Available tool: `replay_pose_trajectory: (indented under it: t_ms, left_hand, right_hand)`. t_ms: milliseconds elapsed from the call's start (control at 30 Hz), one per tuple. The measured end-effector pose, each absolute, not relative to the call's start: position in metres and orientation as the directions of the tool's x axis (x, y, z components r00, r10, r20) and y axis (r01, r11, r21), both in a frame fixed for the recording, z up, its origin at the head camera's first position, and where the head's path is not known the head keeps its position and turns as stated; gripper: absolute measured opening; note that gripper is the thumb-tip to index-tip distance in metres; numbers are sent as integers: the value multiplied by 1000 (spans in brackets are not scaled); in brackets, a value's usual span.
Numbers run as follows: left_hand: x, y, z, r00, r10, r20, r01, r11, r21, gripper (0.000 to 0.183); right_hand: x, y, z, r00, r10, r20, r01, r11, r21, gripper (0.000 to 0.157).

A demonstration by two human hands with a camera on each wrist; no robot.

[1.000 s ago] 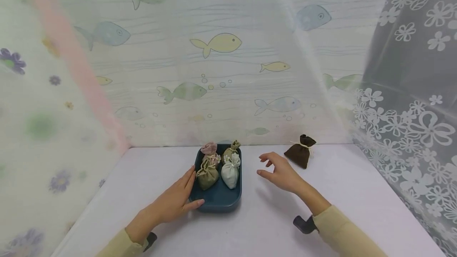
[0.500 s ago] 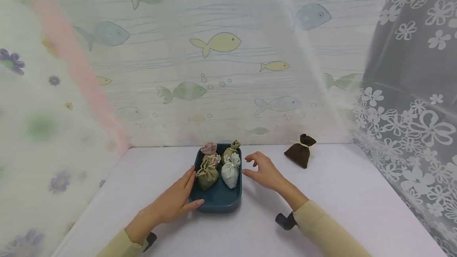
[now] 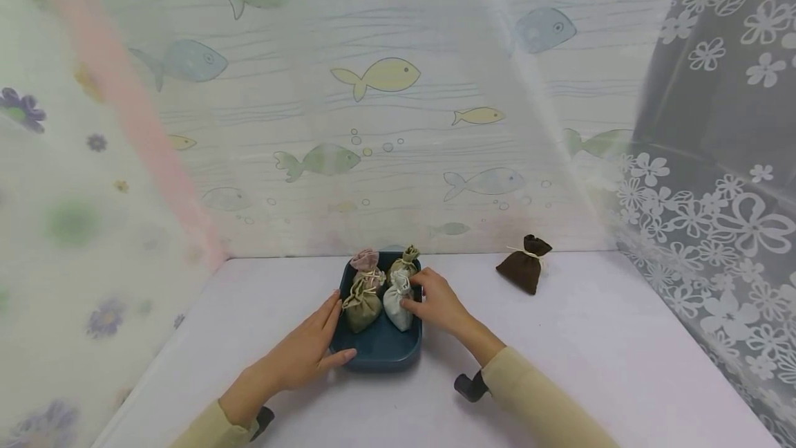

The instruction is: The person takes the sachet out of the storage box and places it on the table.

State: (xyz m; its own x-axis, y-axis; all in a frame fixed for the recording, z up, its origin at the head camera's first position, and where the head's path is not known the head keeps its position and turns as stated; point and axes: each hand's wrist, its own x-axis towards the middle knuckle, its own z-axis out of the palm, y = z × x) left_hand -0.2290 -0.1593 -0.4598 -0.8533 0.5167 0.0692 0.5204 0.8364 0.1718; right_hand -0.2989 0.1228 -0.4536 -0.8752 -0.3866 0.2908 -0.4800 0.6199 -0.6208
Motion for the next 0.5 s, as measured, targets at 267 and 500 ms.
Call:
replay_pose_trajectory:
  t_ms: [267,500]
  left_hand:
    - [-230,-160,-463,-848,524,76,529,831,173,98]
    - [-231,-160,-462,-849,523,77,528,831,175,98]
  right_hand:
    - [-299,113,-459,-882,-344,322,-471,605,-642,28]
    - [-301,110,-460,-873,-334,355,-487,596,-639,20]
